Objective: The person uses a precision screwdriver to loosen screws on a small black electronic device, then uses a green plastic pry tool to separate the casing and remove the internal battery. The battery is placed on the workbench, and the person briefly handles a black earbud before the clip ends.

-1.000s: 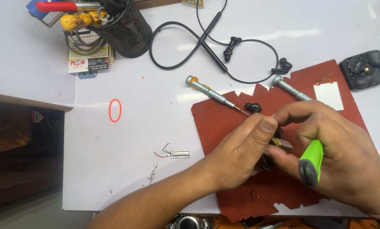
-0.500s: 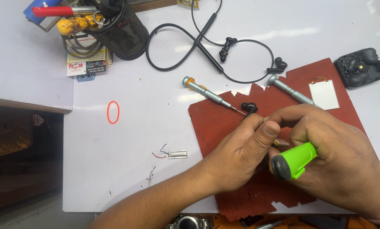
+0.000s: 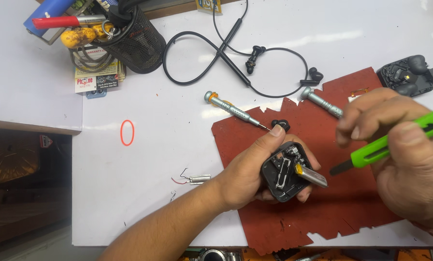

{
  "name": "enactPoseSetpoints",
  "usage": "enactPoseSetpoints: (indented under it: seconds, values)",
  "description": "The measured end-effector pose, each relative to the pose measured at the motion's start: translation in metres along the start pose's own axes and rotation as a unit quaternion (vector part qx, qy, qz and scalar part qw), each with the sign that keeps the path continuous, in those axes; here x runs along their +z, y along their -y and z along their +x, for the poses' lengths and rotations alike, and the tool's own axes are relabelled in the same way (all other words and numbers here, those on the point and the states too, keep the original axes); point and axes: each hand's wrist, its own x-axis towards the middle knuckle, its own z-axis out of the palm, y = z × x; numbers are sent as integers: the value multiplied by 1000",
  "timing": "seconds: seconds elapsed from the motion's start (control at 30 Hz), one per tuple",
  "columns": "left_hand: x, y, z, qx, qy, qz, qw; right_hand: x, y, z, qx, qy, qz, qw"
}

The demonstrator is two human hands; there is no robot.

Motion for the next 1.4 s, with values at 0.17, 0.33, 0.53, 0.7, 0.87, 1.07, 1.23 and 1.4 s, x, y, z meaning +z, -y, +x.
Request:
enactPoseSetpoints:
  seconds: [0.17, 0.33, 0.53, 0.7, 0.87, 1.07, 1.23, 1.4]
  values:
    - [-3, 4, 2, 23, 18, -16, 999, 6, 8, -6, -52, 0, -36, 998]
    - [-3, 4, 2, 51, 21, -39, 998, 9, 11, -2, -76, 60, -97, 991]
    - [2, 4, 1, 63, -40, 29, 997, 8, 11, -5, -60, 56, -212, 974]
    - [3, 7, 0, 85, -48, 38, 995, 8, 11, -1, -101, 67, -275, 954]
    - [1, 14, 3, 106, -42, 39, 993, 13, 15, 1, -111, 67, -284, 950]
    - [1, 21, 5, 131, -37, 12, 991, 16, 19, 1, -147, 86, -309, 936]
    - [2, 23, 3, 156, -37, 19, 987, 12, 25, 4, -194, 129, -357, 905]
    - [4, 23, 4, 155, -48, 13, 987, 16, 19, 2, -123, 84, -283, 947]
